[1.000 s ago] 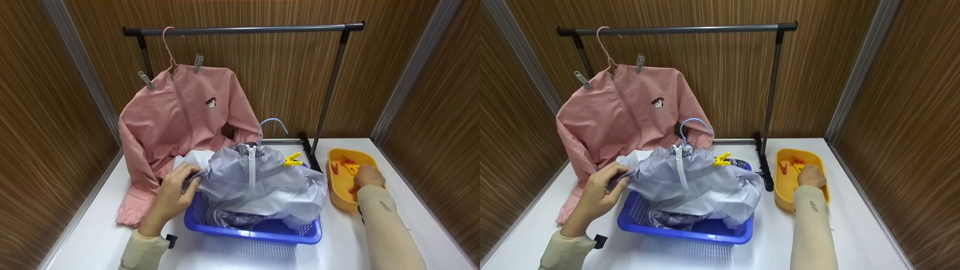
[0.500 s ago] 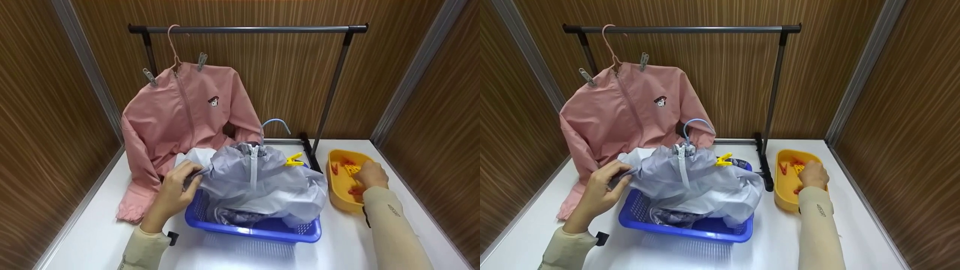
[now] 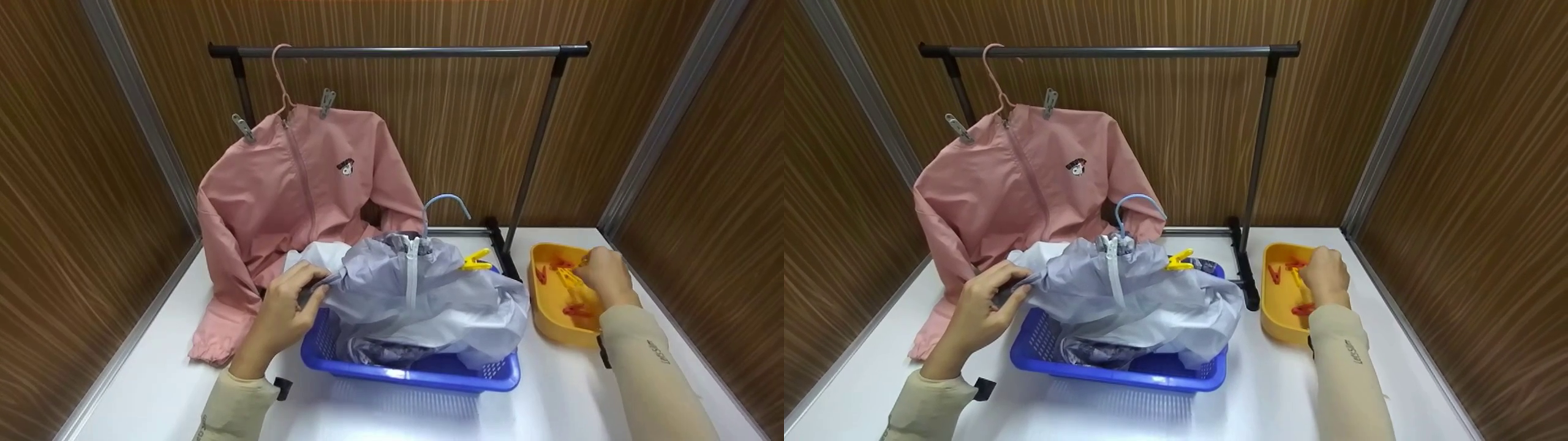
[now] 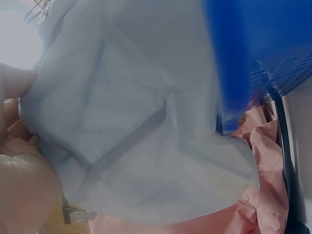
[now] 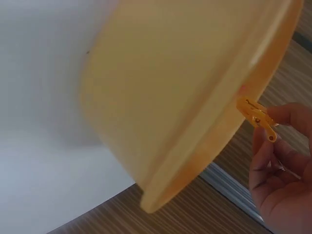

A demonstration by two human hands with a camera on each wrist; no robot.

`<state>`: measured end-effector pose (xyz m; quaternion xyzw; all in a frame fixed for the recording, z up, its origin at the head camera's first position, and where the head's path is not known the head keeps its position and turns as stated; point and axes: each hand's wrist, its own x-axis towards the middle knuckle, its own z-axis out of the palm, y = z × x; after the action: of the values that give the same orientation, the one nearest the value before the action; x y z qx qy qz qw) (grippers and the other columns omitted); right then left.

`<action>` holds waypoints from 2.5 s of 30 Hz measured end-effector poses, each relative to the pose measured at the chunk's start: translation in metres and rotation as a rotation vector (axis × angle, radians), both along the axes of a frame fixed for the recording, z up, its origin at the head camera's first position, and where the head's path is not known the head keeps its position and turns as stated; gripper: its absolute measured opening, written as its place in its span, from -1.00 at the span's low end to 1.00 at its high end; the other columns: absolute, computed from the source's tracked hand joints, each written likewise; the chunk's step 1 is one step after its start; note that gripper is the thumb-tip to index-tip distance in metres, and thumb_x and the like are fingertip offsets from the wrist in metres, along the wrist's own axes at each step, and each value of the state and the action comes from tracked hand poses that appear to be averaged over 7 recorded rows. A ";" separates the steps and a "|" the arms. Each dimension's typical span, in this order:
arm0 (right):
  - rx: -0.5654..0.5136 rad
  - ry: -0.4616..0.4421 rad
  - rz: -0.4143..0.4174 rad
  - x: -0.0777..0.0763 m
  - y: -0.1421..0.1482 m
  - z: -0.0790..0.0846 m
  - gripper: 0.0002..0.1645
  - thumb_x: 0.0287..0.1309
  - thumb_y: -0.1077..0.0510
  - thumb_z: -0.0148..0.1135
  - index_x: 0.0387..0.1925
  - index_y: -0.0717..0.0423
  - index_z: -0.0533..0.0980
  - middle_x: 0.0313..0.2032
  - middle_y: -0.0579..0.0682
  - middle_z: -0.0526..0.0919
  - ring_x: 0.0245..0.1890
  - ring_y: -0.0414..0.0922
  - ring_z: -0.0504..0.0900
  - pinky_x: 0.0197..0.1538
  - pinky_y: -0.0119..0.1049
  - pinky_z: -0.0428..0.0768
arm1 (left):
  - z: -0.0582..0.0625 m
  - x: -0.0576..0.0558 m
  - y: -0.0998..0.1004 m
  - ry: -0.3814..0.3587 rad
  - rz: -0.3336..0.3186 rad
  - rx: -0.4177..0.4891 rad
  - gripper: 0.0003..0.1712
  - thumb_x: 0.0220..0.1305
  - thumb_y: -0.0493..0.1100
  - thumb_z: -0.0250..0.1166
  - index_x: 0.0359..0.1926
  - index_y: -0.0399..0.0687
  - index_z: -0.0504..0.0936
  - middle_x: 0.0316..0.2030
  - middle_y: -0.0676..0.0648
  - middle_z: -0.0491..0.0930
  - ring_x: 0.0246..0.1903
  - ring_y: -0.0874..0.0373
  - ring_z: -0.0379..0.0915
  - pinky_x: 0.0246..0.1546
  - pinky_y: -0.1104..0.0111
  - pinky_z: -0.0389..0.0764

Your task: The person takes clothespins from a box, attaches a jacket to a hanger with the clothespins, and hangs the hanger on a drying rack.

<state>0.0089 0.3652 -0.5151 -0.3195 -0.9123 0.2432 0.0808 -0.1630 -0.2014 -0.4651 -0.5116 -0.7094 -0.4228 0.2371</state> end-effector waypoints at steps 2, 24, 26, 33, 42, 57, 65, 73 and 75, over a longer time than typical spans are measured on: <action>-0.035 0.015 0.003 0.000 -0.003 0.004 -0.41 0.42 0.20 0.30 0.24 0.62 0.45 0.18 0.60 0.55 0.13 0.41 0.59 0.36 0.32 0.54 | 0.000 0.000 0.000 -0.007 0.003 0.001 -0.79 0.27 -0.45 0.39 -0.13 -0.14 0.75 -0.29 0.03 0.69 -0.26 0.26 0.56 -0.16 0.44 0.58; -0.030 0.211 0.137 0.017 -0.046 0.046 -0.40 0.54 0.12 0.26 0.39 0.44 0.44 0.26 0.54 0.56 0.20 0.45 0.64 0.20 0.20 0.65 | -0.005 0.001 0.002 -0.028 0.008 0.032 -0.81 0.26 -0.45 0.40 -0.15 -0.16 0.75 -0.29 0.00 0.69 -0.27 0.25 0.56 -0.17 0.49 0.55; -0.031 0.240 0.142 0.018 -0.052 0.049 -0.41 0.54 0.11 0.27 0.39 0.41 0.45 0.27 0.52 0.56 0.22 0.44 0.64 0.20 0.18 0.66 | -0.006 0.001 0.003 -0.025 0.006 0.037 -0.81 0.25 -0.46 0.41 -0.16 -0.16 0.75 -0.30 0.00 0.68 -0.27 0.25 0.56 -0.17 0.50 0.55; -0.039 0.322 0.177 0.025 -0.075 0.065 -0.36 0.54 -0.01 0.27 0.47 0.23 0.45 0.31 0.40 0.60 0.24 0.38 0.67 0.17 0.10 0.67 | -0.008 0.002 0.004 -0.030 -0.012 0.053 -0.79 0.21 -0.48 0.43 -0.17 -0.18 0.75 -0.33 -0.01 0.66 -0.32 0.26 0.53 -0.24 0.52 0.52; 0.031 0.411 0.222 0.029 -0.096 0.079 -0.36 0.50 -0.07 0.32 0.43 0.16 0.52 0.22 0.37 0.69 0.14 0.34 0.75 -0.04 -0.33 0.74 | -0.009 0.001 0.003 -0.035 -0.009 0.047 -0.79 0.21 -0.48 0.43 -0.17 -0.19 0.76 -0.33 -0.01 0.65 -0.31 0.25 0.54 -0.23 0.47 0.55; 0.052 0.566 0.289 0.034 -0.125 0.096 -0.45 0.42 0.13 0.41 0.35 0.20 0.58 0.15 0.36 0.73 0.02 0.32 0.80 -0.19 -0.83 0.49 | -0.010 0.000 0.006 -0.024 0.001 0.054 -0.80 0.22 -0.47 0.43 -0.18 -0.17 0.76 -0.30 -0.01 0.69 -0.25 0.23 0.60 -0.12 0.48 0.57; 0.072 0.597 0.302 0.039 -0.137 0.104 -0.47 0.40 0.16 0.42 0.34 0.19 0.60 0.14 0.31 0.75 0.01 0.25 0.81 -0.14 -0.84 0.48 | -0.011 -0.001 0.007 -0.027 0.003 0.053 -0.79 0.22 -0.47 0.42 -0.17 -0.16 0.76 -0.28 -0.02 0.70 -0.25 0.20 0.61 -0.12 0.43 0.59; 0.123 0.650 0.332 0.042 -0.148 0.110 -0.48 0.36 0.19 0.46 0.30 0.16 0.63 0.12 0.25 0.77 -0.03 0.18 0.81 -0.05 -0.83 0.48 | -0.011 0.000 0.007 -0.031 0.005 0.062 -0.76 0.21 -0.50 0.42 -0.17 -0.15 0.77 -0.28 0.01 0.71 -0.28 0.18 0.61 -0.15 0.42 0.59; 0.137 0.663 0.339 0.042 -0.151 0.112 -0.48 0.35 0.19 0.47 0.30 0.15 0.63 0.11 0.24 0.78 -0.06 0.09 0.81 -0.04 -0.82 0.48 | -0.011 0.000 0.007 -0.032 0.007 0.057 -0.77 0.21 -0.49 0.42 -0.16 -0.15 0.77 -0.28 0.02 0.71 -0.27 0.19 0.61 -0.15 0.41 0.60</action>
<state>0.0510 0.2143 -0.4035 -0.0618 -0.8906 0.2819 0.3515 -0.1632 -0.1941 -0.4760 -0.4952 -0.7027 -0.4502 0.2416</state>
